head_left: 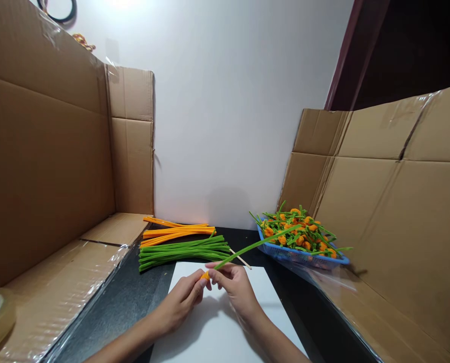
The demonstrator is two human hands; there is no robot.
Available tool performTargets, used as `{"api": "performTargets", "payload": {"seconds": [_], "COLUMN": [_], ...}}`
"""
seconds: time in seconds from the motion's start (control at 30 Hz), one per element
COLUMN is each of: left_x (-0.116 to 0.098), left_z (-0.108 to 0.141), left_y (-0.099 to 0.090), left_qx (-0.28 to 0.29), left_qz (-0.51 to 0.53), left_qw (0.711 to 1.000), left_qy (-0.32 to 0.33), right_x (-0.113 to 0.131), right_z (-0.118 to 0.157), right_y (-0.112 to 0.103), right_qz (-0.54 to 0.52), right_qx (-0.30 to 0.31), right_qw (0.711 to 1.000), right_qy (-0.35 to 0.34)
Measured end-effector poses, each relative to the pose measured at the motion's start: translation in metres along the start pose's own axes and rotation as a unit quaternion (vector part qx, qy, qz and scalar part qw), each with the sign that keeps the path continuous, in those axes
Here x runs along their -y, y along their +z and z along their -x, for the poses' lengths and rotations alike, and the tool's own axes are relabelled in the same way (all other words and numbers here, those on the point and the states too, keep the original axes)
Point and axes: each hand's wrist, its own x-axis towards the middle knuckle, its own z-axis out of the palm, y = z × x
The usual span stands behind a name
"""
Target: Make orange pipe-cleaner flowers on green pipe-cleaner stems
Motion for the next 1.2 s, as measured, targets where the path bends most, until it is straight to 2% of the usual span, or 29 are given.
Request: {"api": "performTargets", "payload": {"seconds": [0.13, 0.2, 0.37, 0.53, 0.63, 0.73, 0.87, 1.07, 1.2], "left_x": [0.002, 0.003, 0.005, 0.001, -0.001, -0.001, 0.001, 0.001, -0.003], "left_z": [-0.001, -0.001, -0.001, 0.0, 0.001, 0.002, 0.002, -0.002, -0.003], "left_y": [-0.002, -0.002, -0.002, -0.007, -0.011, -0.013, -0.013, -0.015, -0.014], "left_qx": [-0.021, -0.021, -0.001, 0.005, 0.014, 0.028, 0.029, -0.006, -0.027], "left_qz": [-0.001, -0.001, -0.013, -0.013, -0.096, -0.131, -0.116, -0.139, -0.144], "left_qw": [1.0, 0.999, 1.0, 0.999, 0.995, 0.991, 0.993, 0.99, 0.989], "left_qy": [-0.021, -0.025, -0.015, -0.033, -0.012, -0.001, 0.003, 0.013, 0.01], "right_x": [0.007, 0.009, 0.008, 0.014, 0.014, 0.008, 0.004, 0.004, 0.001], "right_z": [-0.004, -0.006, -0.005, 0.0, -0.001, -0.003, -0.003, -0.003, -0.001], "right_y": [-0.006, -0.008, -0.006, -0.005, -0.006, -0.006, -0.005, -0.007, -0.006], "right_qz": [-0.043, -0.044, -0.096, -0.067, -0.042, -0.043, -0.056, -0.098, -0.067], "right_qx": [-0.066, -0.078, -0.053, -0.02, 0.013, -0.008, -0.029, -0.03, -0.029], "right_qw": [0.997, 0.996, 0.994, 0.998, 0.999, 0.999, 0.998, 0.995, 0.997], "right_qy": [-0.007, -0.017, 0.007, -0.004, -0.014, -0.002, 0.01, 0.017, 0.005]}}
